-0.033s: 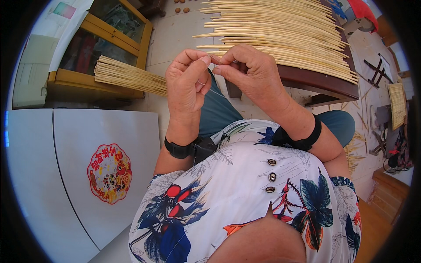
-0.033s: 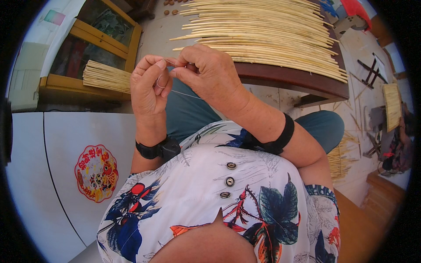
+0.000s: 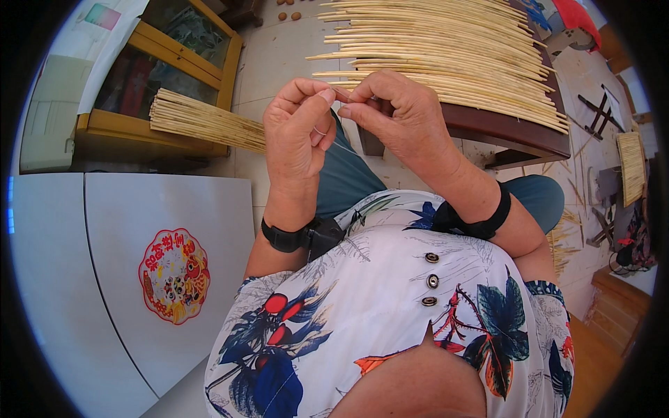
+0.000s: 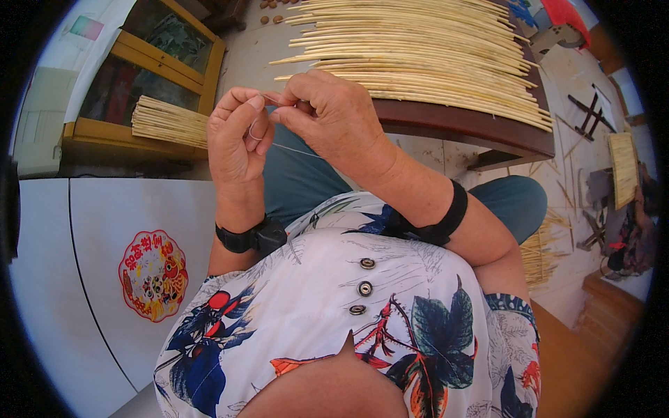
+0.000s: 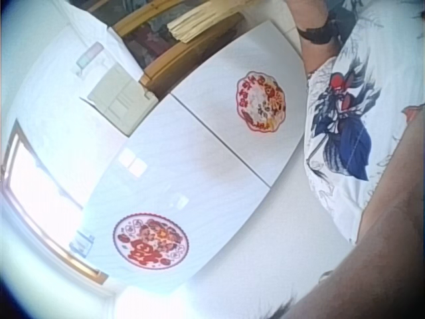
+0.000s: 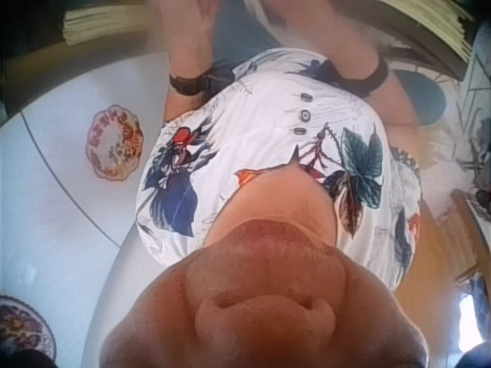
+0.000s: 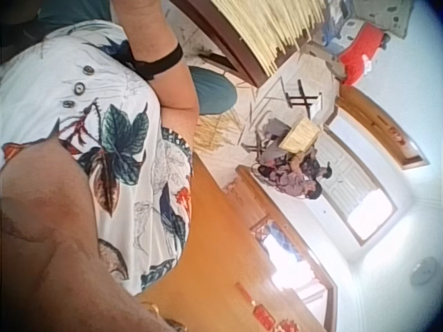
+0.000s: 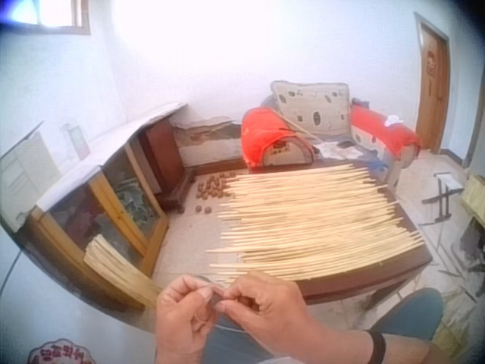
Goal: The person arranges several thin wood strips on a table, aligning and threading them with string by hand. Later, the person uses scissors to trim the edges of the strips and continues feeding a continuous thread through the wood grid.
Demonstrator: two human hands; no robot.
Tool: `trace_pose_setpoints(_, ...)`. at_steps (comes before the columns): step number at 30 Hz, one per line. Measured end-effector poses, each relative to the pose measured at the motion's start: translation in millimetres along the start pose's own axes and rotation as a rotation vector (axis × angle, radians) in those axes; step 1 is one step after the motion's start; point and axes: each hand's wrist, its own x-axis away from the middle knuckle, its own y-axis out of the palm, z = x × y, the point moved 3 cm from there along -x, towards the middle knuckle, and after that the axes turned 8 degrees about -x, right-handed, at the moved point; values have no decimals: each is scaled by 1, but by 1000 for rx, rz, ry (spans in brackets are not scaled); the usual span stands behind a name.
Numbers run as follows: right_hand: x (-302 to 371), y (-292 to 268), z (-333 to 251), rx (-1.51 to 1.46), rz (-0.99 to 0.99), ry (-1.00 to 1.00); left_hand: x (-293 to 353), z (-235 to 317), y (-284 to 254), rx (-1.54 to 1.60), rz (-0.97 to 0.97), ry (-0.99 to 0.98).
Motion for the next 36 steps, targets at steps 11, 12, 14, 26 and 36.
trace_pose_setpoints(11,0,0,-1,101,16,-89,1,-2,-2,-5,-14,-32)
trace_pose_setpoints(12,0,0,-2,101,16,-92,1,-2,-2,-5,-15,-34)
trace_pose_setpoints(14,0,0,-2,102,17,-95,1,-2,-2,5,-15,-30)
trace_pose_setpoints(26,1,1,-3,75,49,-122,2,1,-1,-12,4,-27)
trace_pose_setpoints(36,1,2,-3,79,29,-107,2,1,-1,-27,11,-38)
